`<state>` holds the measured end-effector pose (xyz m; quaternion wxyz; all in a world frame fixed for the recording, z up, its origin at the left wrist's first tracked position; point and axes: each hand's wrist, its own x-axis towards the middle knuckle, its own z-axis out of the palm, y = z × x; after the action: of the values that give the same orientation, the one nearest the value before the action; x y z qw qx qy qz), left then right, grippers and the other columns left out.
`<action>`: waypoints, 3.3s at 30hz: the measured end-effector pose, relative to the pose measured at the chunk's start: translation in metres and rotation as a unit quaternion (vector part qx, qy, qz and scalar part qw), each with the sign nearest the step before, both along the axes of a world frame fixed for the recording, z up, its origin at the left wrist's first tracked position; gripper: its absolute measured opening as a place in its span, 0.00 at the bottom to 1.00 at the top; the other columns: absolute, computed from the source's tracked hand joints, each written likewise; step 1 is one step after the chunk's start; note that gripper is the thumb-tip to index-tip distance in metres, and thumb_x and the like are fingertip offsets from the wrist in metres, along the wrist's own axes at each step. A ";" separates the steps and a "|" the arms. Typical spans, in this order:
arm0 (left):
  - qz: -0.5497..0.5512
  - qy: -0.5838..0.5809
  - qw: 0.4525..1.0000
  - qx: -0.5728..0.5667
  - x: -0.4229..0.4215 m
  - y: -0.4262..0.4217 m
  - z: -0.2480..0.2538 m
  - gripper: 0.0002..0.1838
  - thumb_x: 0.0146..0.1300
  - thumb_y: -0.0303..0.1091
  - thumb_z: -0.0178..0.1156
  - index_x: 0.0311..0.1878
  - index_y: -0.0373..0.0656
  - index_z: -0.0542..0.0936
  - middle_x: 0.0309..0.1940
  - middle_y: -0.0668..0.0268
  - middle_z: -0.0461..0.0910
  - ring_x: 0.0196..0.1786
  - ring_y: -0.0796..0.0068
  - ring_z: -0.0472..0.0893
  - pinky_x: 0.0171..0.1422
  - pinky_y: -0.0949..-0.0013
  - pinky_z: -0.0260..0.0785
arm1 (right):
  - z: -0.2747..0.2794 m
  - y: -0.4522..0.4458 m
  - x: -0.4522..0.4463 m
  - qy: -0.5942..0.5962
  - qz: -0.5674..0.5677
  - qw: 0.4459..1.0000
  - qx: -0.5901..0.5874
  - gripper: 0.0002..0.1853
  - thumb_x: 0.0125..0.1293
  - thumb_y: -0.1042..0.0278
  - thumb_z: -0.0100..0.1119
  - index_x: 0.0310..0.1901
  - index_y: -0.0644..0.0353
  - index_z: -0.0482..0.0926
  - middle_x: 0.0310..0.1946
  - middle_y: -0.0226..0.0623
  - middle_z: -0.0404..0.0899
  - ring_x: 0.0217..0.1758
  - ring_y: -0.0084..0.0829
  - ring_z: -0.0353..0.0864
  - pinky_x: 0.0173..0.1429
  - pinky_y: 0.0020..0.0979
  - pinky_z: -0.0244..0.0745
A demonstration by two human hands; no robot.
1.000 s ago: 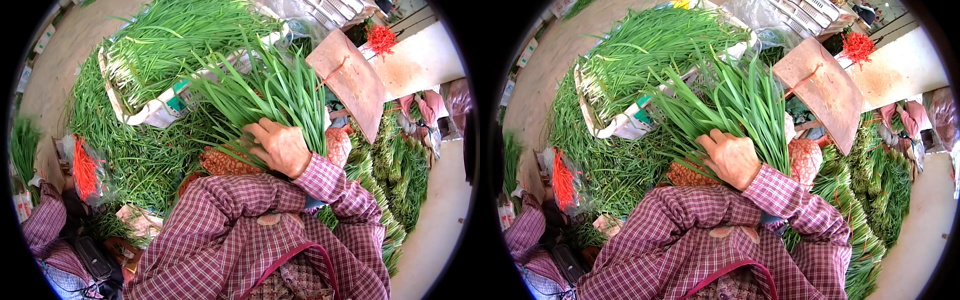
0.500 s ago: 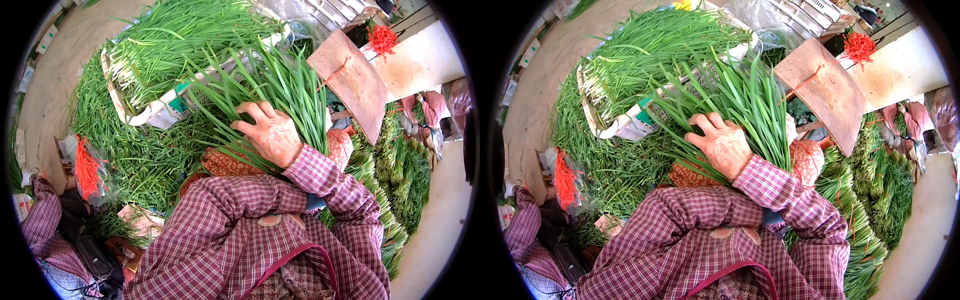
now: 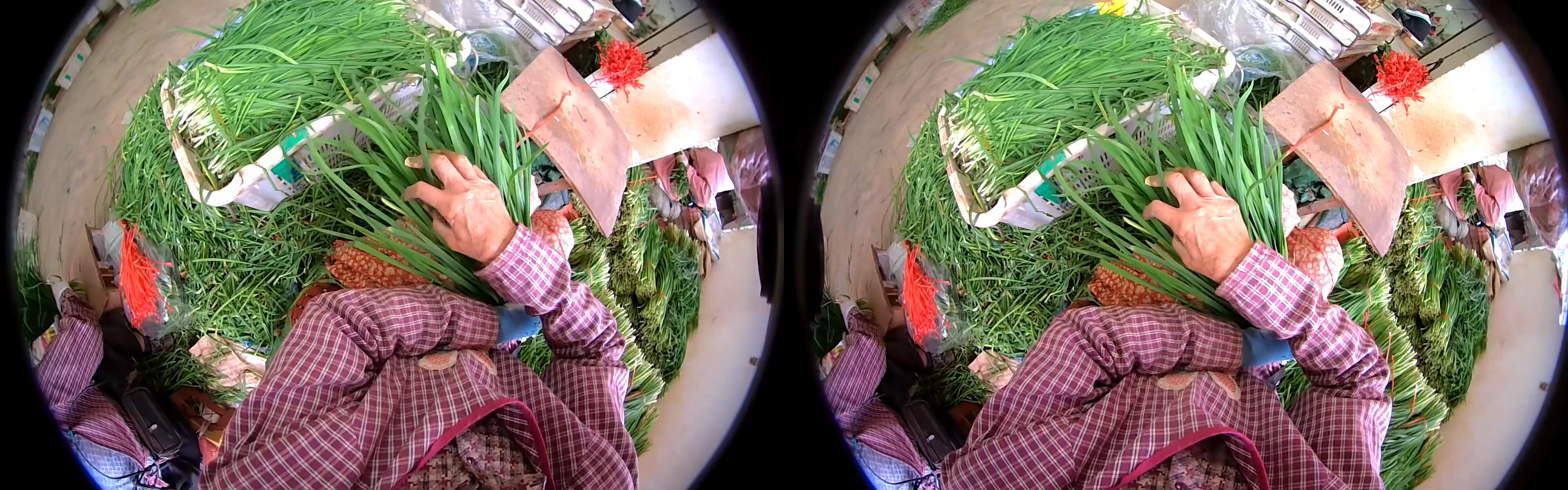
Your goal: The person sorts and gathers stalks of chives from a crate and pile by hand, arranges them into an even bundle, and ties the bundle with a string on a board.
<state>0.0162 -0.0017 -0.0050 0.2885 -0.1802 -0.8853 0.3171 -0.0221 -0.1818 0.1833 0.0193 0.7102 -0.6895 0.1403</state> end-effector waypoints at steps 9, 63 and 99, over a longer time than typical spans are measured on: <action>-0.025 -0.026 0.999 0.029 0.000 -0.001 0.013 0.24 0.74 0.40 0.38 0.71 0.49 0.55 0.71 0.60 0.56 0.73 0.67 0.56 0.76 0.64 0.49 | -0.003 0.001 0.006 0.015 0.020 1.000 0.004 0.13 0.50 0.72 0.58 0.39 0.47 0.80 0.61 0.32 0.68 0.66 0.45 0.65 0.63 0.44 0.67; -0.166 -0.130 0.970 0.118 0.018 -0.015 0.038 0.17 0.66 0.37 0.49 0.56 0.44 0.73 0.54 0.62 0.74 0.56 0.68 0.73 0.61 0.64 0.66 | -0.026 -0.007 0.016 -0.008 0.023 0.997 -0.072 0.07 0.47 0.67 0.65 0.28 0.54 0.78 0.55 0.25 0.73 0.65 0.35 0.66 0.70 0.55 0.54; -0.034 0.075 0.993 -0.089 0.034 -0.022 -0.030 0.15 0.74 0.38 0.38 0.46 0.43 0.74 0.41 0.77 0.75 0.50 0.84 0.73 0.70 0.76 0.60 | 0.025 -0.027 -0.166 -0.105 -0.125 0.964 0.209 0.19 0.52 0.60 0.62 0.46 0.54 0.85 0.64 0.43 0.70 0.67 0.44 0.66 0.72 0.40 0.59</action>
<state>0.0503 -0.0234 -0.0349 0.3480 -0.2107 -0.8227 0.3971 -0.1882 -0.2086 0.2078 -0.1849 0.5882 -0.7847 0.0636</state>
